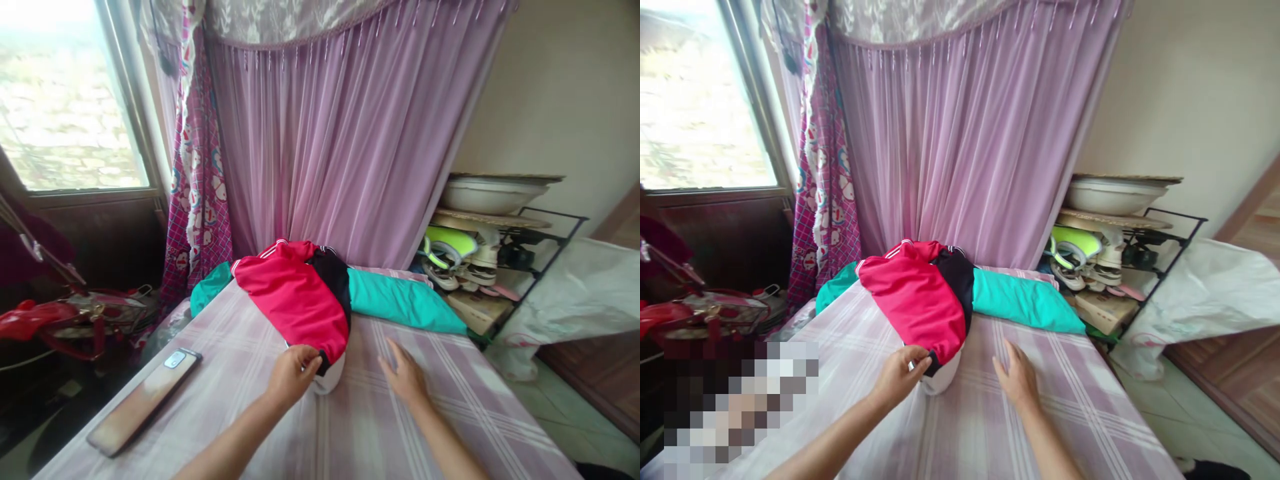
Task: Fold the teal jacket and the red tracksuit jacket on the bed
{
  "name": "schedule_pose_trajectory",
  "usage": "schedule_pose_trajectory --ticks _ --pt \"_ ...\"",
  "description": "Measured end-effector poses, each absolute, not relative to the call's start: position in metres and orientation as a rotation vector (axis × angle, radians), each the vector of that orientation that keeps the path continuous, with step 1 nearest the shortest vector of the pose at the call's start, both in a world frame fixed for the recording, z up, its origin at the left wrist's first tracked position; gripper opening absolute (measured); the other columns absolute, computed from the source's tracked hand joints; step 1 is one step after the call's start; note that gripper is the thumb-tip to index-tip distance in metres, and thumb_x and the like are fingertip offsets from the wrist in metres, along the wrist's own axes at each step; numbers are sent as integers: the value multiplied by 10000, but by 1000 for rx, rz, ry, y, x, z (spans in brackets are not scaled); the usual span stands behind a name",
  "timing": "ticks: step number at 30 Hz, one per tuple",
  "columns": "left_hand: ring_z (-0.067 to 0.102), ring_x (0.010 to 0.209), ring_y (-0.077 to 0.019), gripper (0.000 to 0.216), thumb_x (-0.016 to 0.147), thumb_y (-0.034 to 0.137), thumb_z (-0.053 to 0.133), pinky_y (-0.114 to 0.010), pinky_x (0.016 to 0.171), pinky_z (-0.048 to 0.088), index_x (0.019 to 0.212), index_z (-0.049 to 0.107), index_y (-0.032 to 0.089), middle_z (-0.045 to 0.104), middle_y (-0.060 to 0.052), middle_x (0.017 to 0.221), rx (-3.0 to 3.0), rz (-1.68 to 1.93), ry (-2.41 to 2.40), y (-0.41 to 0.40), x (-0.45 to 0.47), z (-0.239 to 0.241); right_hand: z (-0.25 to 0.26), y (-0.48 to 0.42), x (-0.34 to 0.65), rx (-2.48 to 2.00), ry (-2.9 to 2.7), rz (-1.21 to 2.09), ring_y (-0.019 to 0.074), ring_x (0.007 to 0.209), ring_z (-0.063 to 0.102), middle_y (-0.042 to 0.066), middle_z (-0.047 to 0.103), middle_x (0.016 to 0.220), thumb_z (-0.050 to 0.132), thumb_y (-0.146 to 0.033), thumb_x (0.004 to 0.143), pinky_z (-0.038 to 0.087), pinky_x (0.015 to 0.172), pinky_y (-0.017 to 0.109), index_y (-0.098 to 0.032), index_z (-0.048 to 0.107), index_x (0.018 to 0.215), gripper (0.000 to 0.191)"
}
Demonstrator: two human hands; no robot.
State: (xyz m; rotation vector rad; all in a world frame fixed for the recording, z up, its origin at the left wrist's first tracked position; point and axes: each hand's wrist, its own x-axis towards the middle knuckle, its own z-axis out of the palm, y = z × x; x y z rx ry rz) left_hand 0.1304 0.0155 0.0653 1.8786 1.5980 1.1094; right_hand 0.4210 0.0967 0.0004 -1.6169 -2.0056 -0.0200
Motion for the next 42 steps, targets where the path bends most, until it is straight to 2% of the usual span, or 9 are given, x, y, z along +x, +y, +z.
schedule_pose_trajectory --ticks 5,7,10,16,21,30,34,38,42 --pt "604 671 -169 235 840 355 587 -279 638 449 726 712 192 688 -30 687 1728 1128 1542 12 130 60 22 46 371 -1092 -2297 73 295 1433 416 143 387 1593 638 -325 772 403 1135 494 -210 386 1537 813" --pt "609 685 -164 235 839 368 597 -276 657 459 747 720 192 701 -32 711 1730 1155 1450 9 135 63 34 35 350 -1019 -2291 36 308 1421 431 139 427 1570 648 -305 787 396 1134 523 -230 448 1502 747" --pt "610 685 -156 274 855 417 591 -270 663 468 769 719 190 706 -33 725 1729 1192 1334 4 138 69 51 36 330 -964 -2208 34 256 1225 617 117 684 1291 503 -245 915 484 1044 448 -232 677 1227 358" --pt "654 796 -174 264 857 439 580 -304 773 516 897 715 216 746 -45 867 1772 1255 1535 9 95 66 73 50 356 -1137 -2104 287 232 850 714 83 766 890 373 -373 951 550 780 333 -232 711 896 370" --pt "683 988 -216 303 849 359 562 -368 879 549 1104 674 242 733 -63 1128 1748 1216 1843 14 41 57 67 67 461 -1470 -1428 293 278 934 707 118 768 963 415 -572 853 559 819 354 -194 689 995 487" --pt "553 1303 -248 438 913 402 532 -380 1108 409 1318 591 246 612 -88 1398 1828 927 2158 41 22 63 45 94 555 -1674 -1356 328 256 1055 698 143 736 1160 490 -427 804 533 941 382 -171 585 1300 565" --pt "597 1247 -319 489 885 447 587 -429 1035 444 1326 609 238 673 -121 1316 1828 537 2195 47 31 65 64 104 521 -1881 -1638 225 295 1199 632 169 664 1319 475 -453 864 497 993 423 -140 583 1351 588" --pt "655 1141 -273 314 905 345 535 -358 964 467 1159 710 286 731 -46 1212 1875 511 2132 44 29 75 78 114 485 -2180 -1741 94 363 1202 622 201 637 1351 545 -454 873 493 961 508 -135 555 1413 627" --pt "676 982 -249 285 880 337 521 -315 852 490 1045 732 239 759 -18 1059 1814 620 2045 25 8 93 91 115 489 -2031 -1904 319 267 1050 703 84 768 1114 616 -309 818 525 913 357 -215 759 1111 339"
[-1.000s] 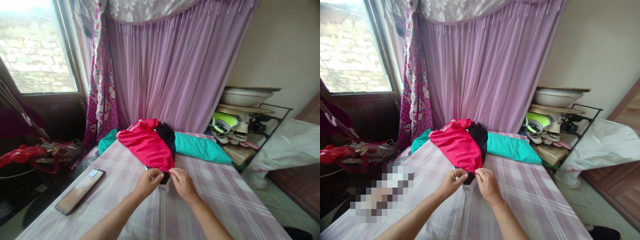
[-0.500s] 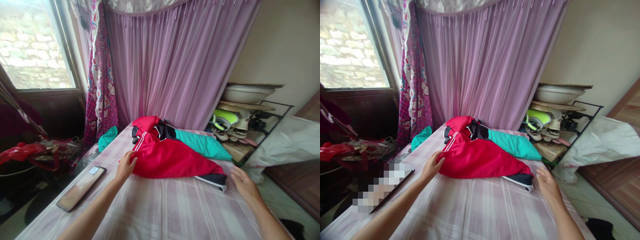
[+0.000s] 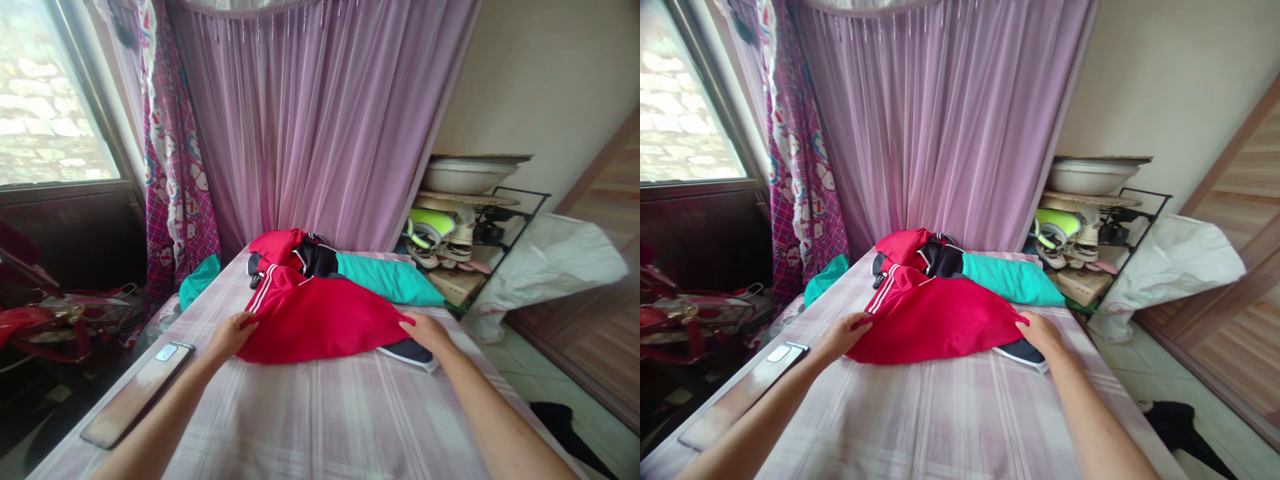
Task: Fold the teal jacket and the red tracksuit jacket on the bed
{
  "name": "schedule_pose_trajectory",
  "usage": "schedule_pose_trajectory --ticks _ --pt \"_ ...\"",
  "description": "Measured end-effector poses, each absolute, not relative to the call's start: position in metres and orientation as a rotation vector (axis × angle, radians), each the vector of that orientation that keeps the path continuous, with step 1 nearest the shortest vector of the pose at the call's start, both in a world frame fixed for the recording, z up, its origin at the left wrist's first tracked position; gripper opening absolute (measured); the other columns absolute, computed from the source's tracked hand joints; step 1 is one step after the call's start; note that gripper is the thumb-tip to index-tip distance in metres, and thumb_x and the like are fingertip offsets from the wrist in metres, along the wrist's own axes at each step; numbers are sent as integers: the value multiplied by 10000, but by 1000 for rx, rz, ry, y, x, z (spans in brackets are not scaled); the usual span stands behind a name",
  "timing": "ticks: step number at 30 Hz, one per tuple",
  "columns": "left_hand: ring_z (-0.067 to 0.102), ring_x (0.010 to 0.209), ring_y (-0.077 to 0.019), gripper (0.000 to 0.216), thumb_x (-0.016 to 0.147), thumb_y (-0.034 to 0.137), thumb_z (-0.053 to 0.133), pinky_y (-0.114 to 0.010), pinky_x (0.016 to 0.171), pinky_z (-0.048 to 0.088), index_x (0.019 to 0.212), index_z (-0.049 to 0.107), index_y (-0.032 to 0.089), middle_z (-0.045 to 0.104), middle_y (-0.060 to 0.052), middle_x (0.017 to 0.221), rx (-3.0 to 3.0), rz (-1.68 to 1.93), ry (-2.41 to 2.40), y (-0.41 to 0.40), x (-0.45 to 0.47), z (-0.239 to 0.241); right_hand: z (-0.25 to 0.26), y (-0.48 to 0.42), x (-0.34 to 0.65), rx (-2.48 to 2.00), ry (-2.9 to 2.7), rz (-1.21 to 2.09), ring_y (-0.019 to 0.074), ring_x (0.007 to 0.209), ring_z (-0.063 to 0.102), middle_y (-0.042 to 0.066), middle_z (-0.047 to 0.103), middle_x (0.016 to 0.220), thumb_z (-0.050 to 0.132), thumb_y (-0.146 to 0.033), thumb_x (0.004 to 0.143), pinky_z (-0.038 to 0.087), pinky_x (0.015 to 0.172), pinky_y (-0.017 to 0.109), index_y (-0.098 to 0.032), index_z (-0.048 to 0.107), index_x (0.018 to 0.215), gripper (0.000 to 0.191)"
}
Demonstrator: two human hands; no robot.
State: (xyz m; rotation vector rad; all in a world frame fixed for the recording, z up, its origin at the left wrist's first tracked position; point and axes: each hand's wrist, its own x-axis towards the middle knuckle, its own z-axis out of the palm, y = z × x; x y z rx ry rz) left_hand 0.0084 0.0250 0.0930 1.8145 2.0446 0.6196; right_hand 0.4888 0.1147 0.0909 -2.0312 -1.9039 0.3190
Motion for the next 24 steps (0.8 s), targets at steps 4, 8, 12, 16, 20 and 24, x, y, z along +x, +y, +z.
schedule_pose_trajectory --ticks 4,8,12,16,20,24 --pt "627 723 -205 108 733 311 644 -287 717 489 664 690 242 712 9 717 1927 322 1732 -4 -22 113 103 103 535 -1688 -2003 853 226 887 732 25 796 932 651 -326 755 562 807 299 -229 801 879 218" --pt "654 825 -240 162 614 312 725 -299 799 508 767 749 261 761 11 826 1828 138 1738 -7 -29 127 110 102 555 -1715 -2086 1044 252 896 734 47 796 903 653 -304 731 564 843 333 -204 800 832 205" --pt "680 1027 -265 383 674 426 737 -317 933 493 1036 757 304 769 2 1089 1823 398 1713 18 3 121 115 119 500 -1716 -2006 551 248 1143 673 91 730 1227 552 -327 870 494 1014 354 -184 743 1147 366" --pt "668 1113 -277 431 760 410 682 -349 977 478 1177 699 304 735 -46 1204 1937 510 1741 38 55 96 113 135 417 -1768 -2140 314 273 1298 575 146 613 1405 546 -366 925 428 1094 393 -130 591 1385 519" --pt "673 1063 -281 294 811 304 612 -356 927 482 1087 707 269 740 -78 1137 2054 440 1821 38 84 83 112 136 370 -1834 -2285 228 282 1220 630 116 702 1282 605 -324 897 446 1061 410 -180 685 1274 412" --pt "664 892 -219 197 854 231 499 -296 815 471 790 685 243 725 -43 877 2202 419 1600 14 75 110 131 108 379 -1563 -2358 304 239 1061 679 75 763 1113 552 -246 870 476 971 348 -205 776 1048 289"
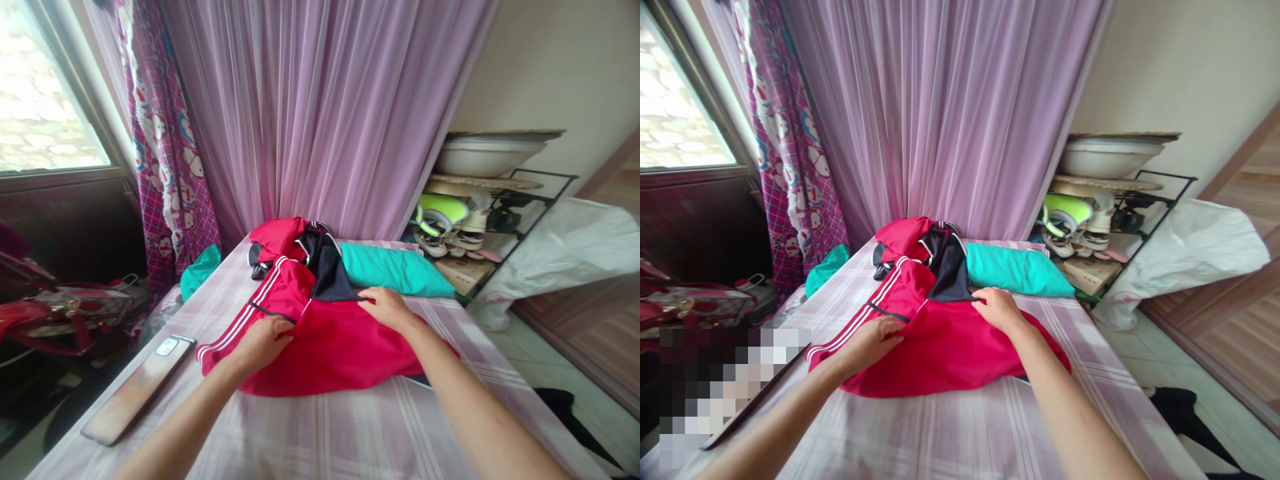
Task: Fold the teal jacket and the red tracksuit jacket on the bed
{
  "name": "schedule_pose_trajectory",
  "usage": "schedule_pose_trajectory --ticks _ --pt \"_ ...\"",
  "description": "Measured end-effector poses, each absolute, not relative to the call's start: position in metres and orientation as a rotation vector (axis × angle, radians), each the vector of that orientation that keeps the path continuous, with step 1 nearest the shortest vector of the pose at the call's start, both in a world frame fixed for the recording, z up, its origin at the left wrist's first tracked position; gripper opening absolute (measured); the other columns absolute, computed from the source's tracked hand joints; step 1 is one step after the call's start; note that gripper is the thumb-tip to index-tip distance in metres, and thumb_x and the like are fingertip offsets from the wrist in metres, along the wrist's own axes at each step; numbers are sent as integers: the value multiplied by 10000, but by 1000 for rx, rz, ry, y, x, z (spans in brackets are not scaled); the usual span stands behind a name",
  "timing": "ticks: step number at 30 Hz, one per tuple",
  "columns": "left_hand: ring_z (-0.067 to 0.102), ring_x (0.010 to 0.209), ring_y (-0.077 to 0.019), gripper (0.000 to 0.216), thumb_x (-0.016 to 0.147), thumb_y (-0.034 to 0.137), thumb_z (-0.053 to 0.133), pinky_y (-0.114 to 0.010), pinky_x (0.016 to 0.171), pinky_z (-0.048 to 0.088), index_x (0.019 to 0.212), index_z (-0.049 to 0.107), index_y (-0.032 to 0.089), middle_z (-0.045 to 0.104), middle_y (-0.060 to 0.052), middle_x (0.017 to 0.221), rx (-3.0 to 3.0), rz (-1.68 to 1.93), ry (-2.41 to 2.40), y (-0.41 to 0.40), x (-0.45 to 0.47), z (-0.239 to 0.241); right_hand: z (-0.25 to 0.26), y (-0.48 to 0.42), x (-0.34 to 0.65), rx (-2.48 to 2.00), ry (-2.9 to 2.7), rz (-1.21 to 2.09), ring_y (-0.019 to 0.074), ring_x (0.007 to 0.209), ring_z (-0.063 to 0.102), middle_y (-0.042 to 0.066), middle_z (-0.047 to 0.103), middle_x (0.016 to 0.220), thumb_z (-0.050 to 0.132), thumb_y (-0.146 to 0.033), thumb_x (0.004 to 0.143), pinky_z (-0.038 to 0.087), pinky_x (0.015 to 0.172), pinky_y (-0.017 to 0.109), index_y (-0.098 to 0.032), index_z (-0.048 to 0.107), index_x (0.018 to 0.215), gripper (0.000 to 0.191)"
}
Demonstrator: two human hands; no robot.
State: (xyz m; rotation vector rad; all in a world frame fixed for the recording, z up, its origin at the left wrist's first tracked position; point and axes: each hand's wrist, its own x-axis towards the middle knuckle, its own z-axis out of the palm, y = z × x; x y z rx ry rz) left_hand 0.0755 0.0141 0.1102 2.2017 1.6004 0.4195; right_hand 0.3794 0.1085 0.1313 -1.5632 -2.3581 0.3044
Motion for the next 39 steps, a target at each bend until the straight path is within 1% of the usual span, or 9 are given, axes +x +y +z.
schedule_pose_trajectory --ticks 3,6,10,17,22,28,32,35,39 --pt "649 825 -182 165 804 201 527 -266 781 461 736 676 214 707 -15 815 2282 198 1278 -8 55 143 154 76 407 -1208 -2600 675 190 839 663 48 746 883 585 -282 815 483 785 273 -195 778 810 212" --pt "677 895 -177 218 823 326 599 -251 803 488 972 734 243 755 1 980 2165 13 1116 -12 44 163 171 51 427 -1067 -2832 1104 156 719 617 13 683 719 640 -295 739 448 698 247 -185 751 677 169" --pt "673 1056 -230 430 895 454 531 -332 926 504 1231 659 219 726 -72 1201 2163 238 1400 12 69 150 173 45 423 -1290 -2705 1477 188 777 670 37 742 815 643 -376 750 488 704 258 -178 790 918 298" --pt "636 1204 -280 757 834 482 659 -359 995 497 1486 422 180 647 -139 1362 2091 256 1632 40 160 93 149 75 413 -1547 -2552 556 252 984 695 94 772 1053 507 -352 877 503 897 343 -198 776 1006 335" --pt "684 1078 -204 345 888 278 566 -279 918 507 1208 687 239 744 -41 1182 2116 270 1655 40 172 100 119 101 447 -1787 -2413 644 298 1240 603 136 645 1368 632 -442 800 457 1047 375 -179 689 1266 539" --pt "700 885 -204 279 758 155 590 -289 777 493 913 782 285 784 11 948 2450 -131 1319 -2 111 160 115 92 484 -1679 -2414 993 271 869 691 47 774 873 585 -490 753 507 736 308 -174 755 821 365" --pt "687 726 -189 199 775 205 590 -290 678 489 769 777 275 767 18 781 2370 -423 1109 -20 90 189 126 87 487 -1755 -2418 1034 266 879 689 57 779 939 624 -432 709 497 729 293 -173 773 895 351" --pt "704 993 -254 269 852 336 568 -359 888 513 1005 769 240 777 -51 1051 2373 -221 1360 -4 101 177 133 84 473 -1709 -2397 1019 276 990 679 58 764 1118 645 -401 705 500 825 302 -208 762 1081 439" --pt "428 1429 -302 775 828 491 626 -429 1143 376 1509 402 196 441 -140 1567 2335 184 1580 29 135 130 140 74 455 -1692 -2537 995 240 861 663 27 766 872 598 -416 755 458 682 263 -214 774 871 291"
